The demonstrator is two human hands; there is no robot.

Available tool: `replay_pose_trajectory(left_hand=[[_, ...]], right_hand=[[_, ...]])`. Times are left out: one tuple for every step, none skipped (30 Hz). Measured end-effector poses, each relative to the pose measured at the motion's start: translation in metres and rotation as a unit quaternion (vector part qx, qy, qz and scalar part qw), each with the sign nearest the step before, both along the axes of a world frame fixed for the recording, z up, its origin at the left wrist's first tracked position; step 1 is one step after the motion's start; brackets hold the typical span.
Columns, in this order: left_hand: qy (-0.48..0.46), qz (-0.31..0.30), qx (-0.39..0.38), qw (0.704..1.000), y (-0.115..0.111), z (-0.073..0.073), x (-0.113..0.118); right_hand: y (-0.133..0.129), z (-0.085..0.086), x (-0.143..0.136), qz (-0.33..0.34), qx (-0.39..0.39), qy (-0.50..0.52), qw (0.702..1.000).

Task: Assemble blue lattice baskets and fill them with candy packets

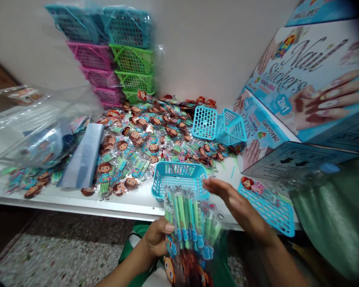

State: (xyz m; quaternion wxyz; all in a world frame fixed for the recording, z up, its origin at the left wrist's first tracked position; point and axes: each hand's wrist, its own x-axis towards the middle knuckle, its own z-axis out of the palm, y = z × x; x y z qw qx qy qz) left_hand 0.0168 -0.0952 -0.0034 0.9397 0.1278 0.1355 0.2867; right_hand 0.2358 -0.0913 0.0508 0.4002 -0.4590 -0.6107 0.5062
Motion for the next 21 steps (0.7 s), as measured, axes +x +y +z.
replay_pose_trajectory(left_hand=[[-0.014,-0.020,-0.001,1.000,-0.001,-0.001,0.004],[-0.028,-0.034,0.000,0.999,-0.002,-0.002,0.009],[-0.040,-0.041,0.003,0.998,-0.003,-0.003,0.013],[-0.051,-0.042,0.008,0.998,-0.004,-0.004,0.015],[-0.057,-0.034,0.011,0.998,-0.005,-0.005,0.017],[-0.059,-0.019,0.011,0.998,-0.007,-0.007,0.017],[-0.054,0.001,0.009,0.998,-0.009,-0.007,0.017],[-0.046,0.019,0.007,0.999,-0.012,-0.008,0.015],[-0.039,0.031,0.004,0.999,-0.014,-0.009,0.013],[-0.034,0.038,0.003,0.999,-0.017,-0.009,0.011],[-0.031,0.040,0.002,0.999,-0.020,-0.010,0.010],[-0.029,0.041,0.002,0.999,-0.022,-0.010,0.009],[-0.026,0.041,0.002,0.999,-0.024,-0.011,0.008],[-0.023,0.042,0.002,0.999,-0.024,-0.012,0.007],[-0.019,0.044,0.003,0.999,-0.024,-0.013,0.007],[-0.016,0.042,0.005,0.999,-0.023,-0.014,0.007],[-0.015,0.037,0.008,0.999,-0.022,-0.015,0.008],[-0.016,0.029,0.012,0.999,-0.021,-0.015,0.008],[-0.019,0.017,0.017,1.000,-0.019,-0.016,0.009],[-0.022,0.006,0.022,0.999,-0.018,-0.015,0.009],[-0.025,-0.003,0.027,0.999,-0.018,-0.014,0.009]], right_hand=[[0.016,0.004,-0.003,0.042,0.023,0.050,0.998],[0.031,0.008,-0.008,0.089,0.032,0.072,0.993],[0.045,0.012,-0.013,0.156,0.029,0.071,0.985],[0.055,0.015,-0.018,0.236,0.022,0.065,0.969],[0.061,0.018,-0.022,0.289,0.017,0.060,0.955],[0.062,0.020,-0.025,0.320,0.017,0.062,0.945],[0.060,0.021,-0.027,0.325,0.024,0.070,0.943],[0.054,0.021,-0.028,0.305,0.035,0.078,0.949],[0.047,0.020,-0.028,0.275,0.046,0.077,0.957],[0.040,0.018,-0.029,0.244,0.053,0.066,0.966],[0.034,0.017,-0.030,0.217,0.057,0.042,0.974],[0.029,0.015,-0.032,0.194,0.059,0.011,0.979],[0.026,0.014,-0.034,0.176,0.059,-0.020,0.982],[0.026,0.013,-0.036,0.166,0.057,-0.045,0.983],[0.026,0.014,-0.037,0.163,0.057,-0.063,0.983],[0.028,0.015,-0.037,0.167,0.060,-0.076,0.981],[0.031,0.018,-0.036,0.176,0.067,-0.086,0.978],[0.033,0.020,-0.033,0.187,0.077,-0.097,0.975],[0.035,0.024,-0.030,0.199,0.088,-0.107,0.970],[0.036,0.027,-0.027,0.208,0.095,-0.117,0.967],[0.035,0.029,-0.025,0.214,0.094,-0.122,0.965]])
